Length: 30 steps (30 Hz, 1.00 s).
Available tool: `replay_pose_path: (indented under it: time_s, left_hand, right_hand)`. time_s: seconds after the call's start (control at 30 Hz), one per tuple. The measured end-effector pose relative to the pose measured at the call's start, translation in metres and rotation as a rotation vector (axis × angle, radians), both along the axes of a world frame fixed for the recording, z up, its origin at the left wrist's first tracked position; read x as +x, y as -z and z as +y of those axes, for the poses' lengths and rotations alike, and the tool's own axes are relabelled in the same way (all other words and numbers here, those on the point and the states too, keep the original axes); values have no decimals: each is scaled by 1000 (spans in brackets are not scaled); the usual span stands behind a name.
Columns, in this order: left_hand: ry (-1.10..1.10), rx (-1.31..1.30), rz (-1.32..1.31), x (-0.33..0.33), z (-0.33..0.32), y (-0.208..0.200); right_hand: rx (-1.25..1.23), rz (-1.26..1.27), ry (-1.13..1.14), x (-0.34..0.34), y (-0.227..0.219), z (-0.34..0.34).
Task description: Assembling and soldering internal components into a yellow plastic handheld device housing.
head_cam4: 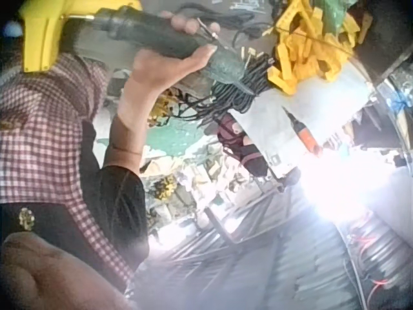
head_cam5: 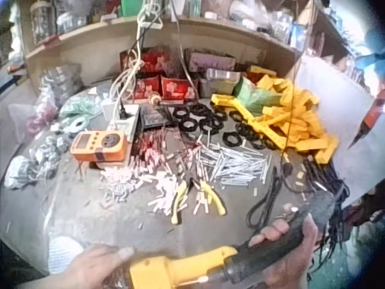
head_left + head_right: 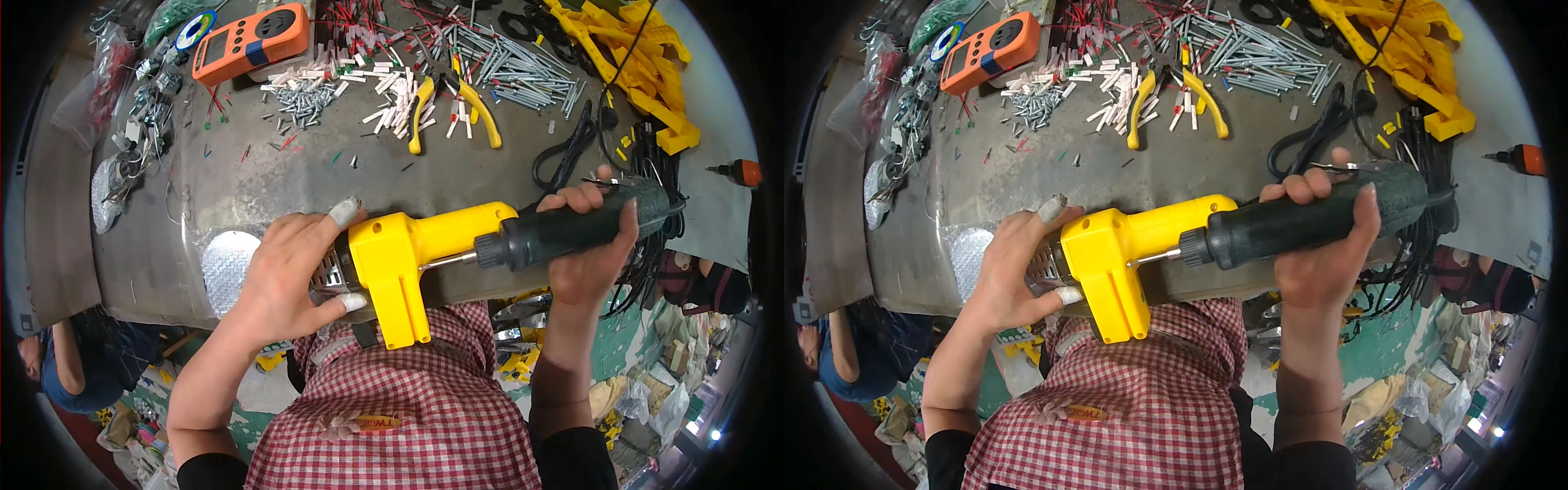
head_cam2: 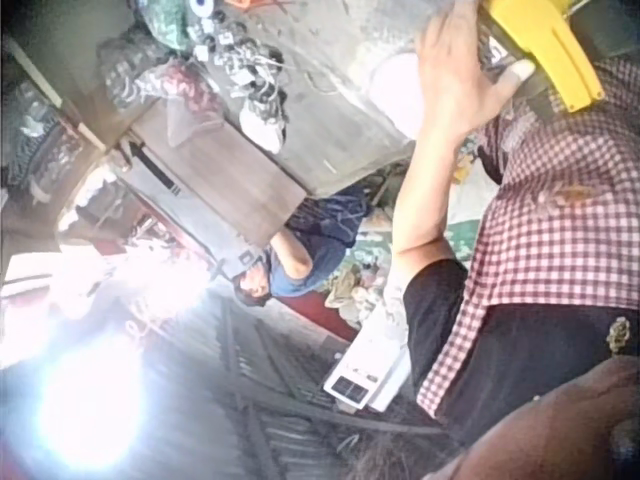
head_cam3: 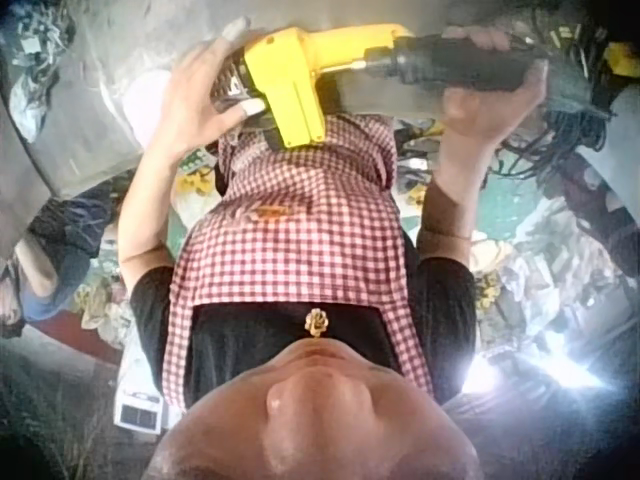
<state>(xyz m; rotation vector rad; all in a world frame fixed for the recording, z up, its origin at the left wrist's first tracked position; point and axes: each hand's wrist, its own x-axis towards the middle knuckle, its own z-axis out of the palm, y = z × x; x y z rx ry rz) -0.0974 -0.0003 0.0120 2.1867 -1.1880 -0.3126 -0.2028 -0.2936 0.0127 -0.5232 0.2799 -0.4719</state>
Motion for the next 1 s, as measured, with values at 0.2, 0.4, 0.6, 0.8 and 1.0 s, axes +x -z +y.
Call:
replay_pose_path:
  time_s: [0.2, 0.4, 0.6, 0.8, 1.0]
  left_hand:
    - [-26, -32, 2, -3, -7, -4]
    - [-13, -11, 2, -5, -8, -3]
    - [7, -35, 11, -4, -10, -6]
    - [-15, -86, 38, 0, -10, -2]
    - [-7, -131, -8, -2, -6, 2]
  right_hand:
    - [30, -55, 6, 5, 4, 6]
    - [123, -174, 80, 9, 19, 17]
    - [109, -191, 112, 9, 34, 14]
    - [94, -220, 96, 10, 40, 13]
    - [11, -116, 208, 16, 32, 19]
